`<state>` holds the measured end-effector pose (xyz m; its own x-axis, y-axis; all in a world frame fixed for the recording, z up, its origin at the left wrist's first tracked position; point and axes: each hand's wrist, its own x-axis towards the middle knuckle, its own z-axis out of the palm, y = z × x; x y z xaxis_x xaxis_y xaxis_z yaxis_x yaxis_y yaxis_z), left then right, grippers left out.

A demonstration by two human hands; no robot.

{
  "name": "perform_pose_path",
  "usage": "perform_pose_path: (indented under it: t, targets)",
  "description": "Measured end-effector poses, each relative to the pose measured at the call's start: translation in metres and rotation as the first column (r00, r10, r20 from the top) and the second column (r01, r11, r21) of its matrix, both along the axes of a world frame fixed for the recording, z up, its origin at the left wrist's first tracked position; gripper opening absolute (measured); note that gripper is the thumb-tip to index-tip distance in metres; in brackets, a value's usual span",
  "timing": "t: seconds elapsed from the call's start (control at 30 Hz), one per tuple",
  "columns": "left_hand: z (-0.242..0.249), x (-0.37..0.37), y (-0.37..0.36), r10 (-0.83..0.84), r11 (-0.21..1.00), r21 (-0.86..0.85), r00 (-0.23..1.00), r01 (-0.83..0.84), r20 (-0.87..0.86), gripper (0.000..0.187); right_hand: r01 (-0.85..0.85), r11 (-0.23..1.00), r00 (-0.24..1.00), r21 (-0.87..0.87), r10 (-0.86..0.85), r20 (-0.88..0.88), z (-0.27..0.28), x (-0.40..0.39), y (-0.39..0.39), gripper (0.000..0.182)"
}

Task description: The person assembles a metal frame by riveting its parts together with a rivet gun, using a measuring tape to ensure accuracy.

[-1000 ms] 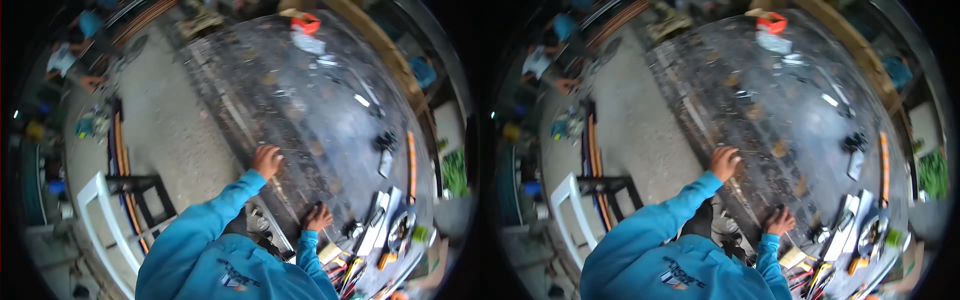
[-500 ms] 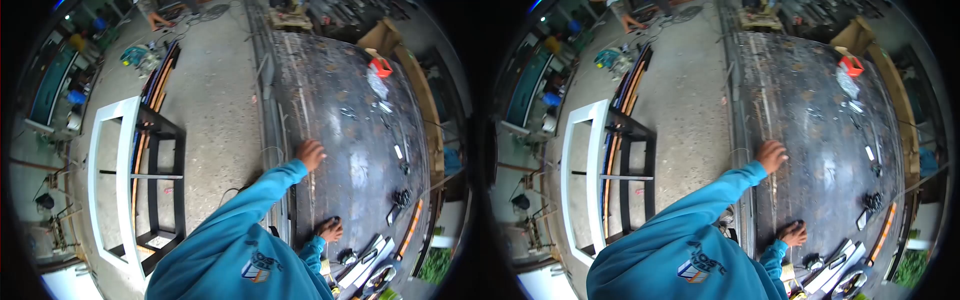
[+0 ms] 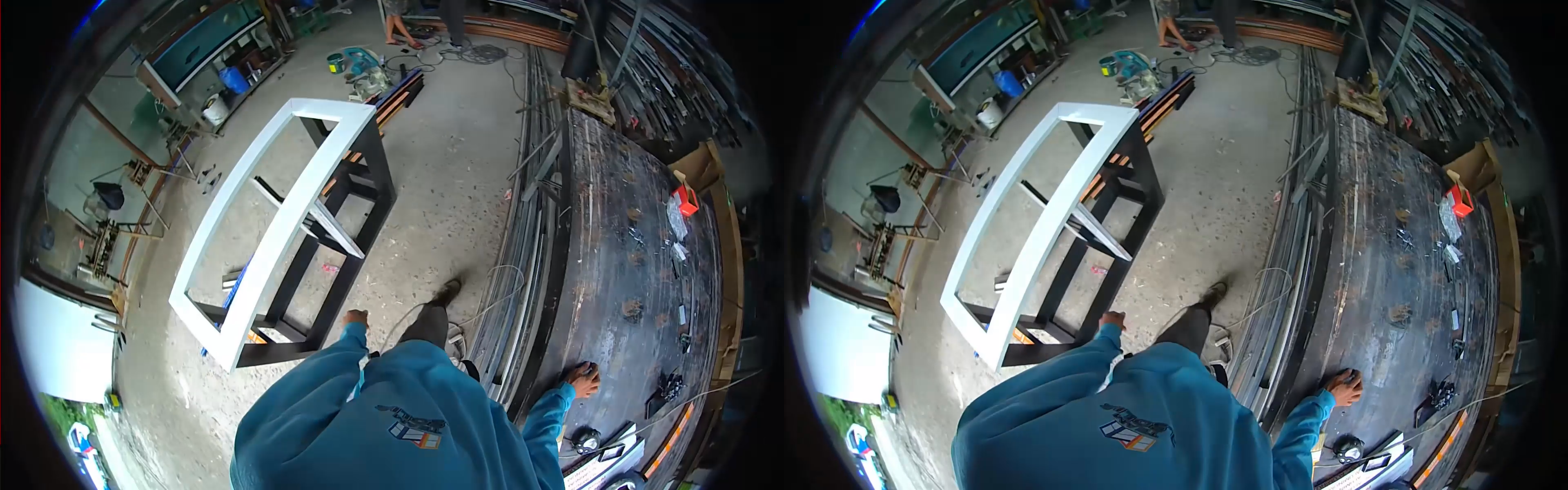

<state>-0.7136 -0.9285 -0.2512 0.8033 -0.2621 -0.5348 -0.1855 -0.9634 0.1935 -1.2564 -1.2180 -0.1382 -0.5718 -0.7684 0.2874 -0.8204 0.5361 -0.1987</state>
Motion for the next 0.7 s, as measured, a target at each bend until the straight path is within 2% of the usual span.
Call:
perform_pose_path:
  t: [0.07, 0.13, 0.17, 0.2, 0.23, 0.27, 0.3, 0.33, 0.4, 0.43, 0.5, 0.53, 0.6, 0.67, 0.7]
  targets:
    - [0.022, -0.006, 0.020, -0.286, 0.953, 0.140, 0.949, 0.267, 0.133, 0.034, -0.031, 0.999, 0.999, -0.023, 0.030, -0.044, 0.001, -0.003, 0.003, 0.031]
    - [0.009, 0.010, 0.021, -0.097, 0.974, 0.206, 0.995, 0.089, 0.030, 0.031, -0.017, 1.000, 0.997, 0.023, 0.019, -0.069, 0.009, 0.002, 0.002, 0.032]
    - [-0.004, 0.010, 0.023, 0.052, 0.987, 0.149, 0.996, -0.062, 0.072, 0.027, 0.006, 0.998, 0.997, 0.057, -0.002, -0.079, 0.012, 0.006, 0.000, 0.032]
    - [-0.002, 0.009, 0.021, 0.061, 0.986, 0.149, 0.996, -0.070, 0.066, 0.027, -0.003, 0.998, 0.996, 0.057, 0.008, -0.084, 0.013, 0.011, -0.002, 0.032]
    - [0.002, 0.003, 0.015, -0.192, 0.973, 0.163, 0.968, 0.165, 0.161, 0.026, 0.016, 0.997, 0.997, 0.074, -0.010, -0.076, 0.015, 0.012, -0.003, 0.032]
    - [0.005, -0.002, 0.009, -0.430, 0.899, 0.200, 0.870, 0.389, 0.242, 0.024, 0.036, 0.995, 0.997, 0.094, -0.030, -0.071, 0.016, 0.011, -0.002, 0.032]
    - [0.002, -0.002, 0.004, -0.169, 0.982, -0.084, 0.985, 0.171, 0.021, 0.026, 0.035, 0.991, 0.996, 0.126, -0.024, -0.087, 0.016, 0.010, -0.003, 0.031]
    - [-0.002, 0.000, -0.002, 0.053, 0.946, -0.296, 0.964, -0.132, -0.261, 0.031, 0.026, 0.991, 0.995, 0.128, -0.014, -0.097, 0.012, 0.007, -0.003, 0.031]
    - [-0.006, 0.000, -0.019, -0.067, 0.950, -0.311, 0.982, 0.009, -0.177, 0.029, 0.056, 0.988, 0.983, 0.145, -0.029, -0.183, 0.004, 0.000, -0.007, 0.031]
    - [-0.004, 0.002, -0.028, -0.059, 0.949, -0.317, 0.982, -0.002, -0.182, 0.029, 0.080, 0.985, 0.981, 0.151, -0.051, -0.189, 0.007, 0.002, -0.008, 0.031]
    - [0.006, 0.017, -0.043, -0.243, 0.931, -0.299, 0.967, 0.211, -0.075, 0.027, 0.170, 0.963, 0.970, 0.207, -0.126, -0.209, 0.005, 0.007, -0.015, 0.032]
    - [0.016, 0.030, -0.051, -0.240, 0.933, -0.296, 0.967, 0.204, -0.089, 0.027, 0.241, 0.935, 0.955, 0.258, -0.181, -0.236, 0.004, 0.002, -0.021, 0.033]
    - [0.048, 0.062, -0.070, -0.045, 0.879, -0.476, 0.993, -0.013, -0.112, 0.025, 0.292, 0.913, 0.940, 0.287, -0.218, -0.263, 0.010, -0.007, -0.032, 0.034]
    - [0.060, 0.106, -0.080, 0.056, 0.853, -0.513, 0.994, -0.099, -0.098, 0.024, 0.067, 0.802, 0.998, 0.594, -0.051, -0.044, 0.001, -0.001, -0.065, 0.032]
    - [0.055, 0.130, -0.081, 0.119, 0.800, -0.574, 0.983, -0.178, -0.140, 0.022, 0.104, 0.954, 0.983, 0.280, -0.056, -0.176, 0.036, 0.093, -0.053, 0.030]
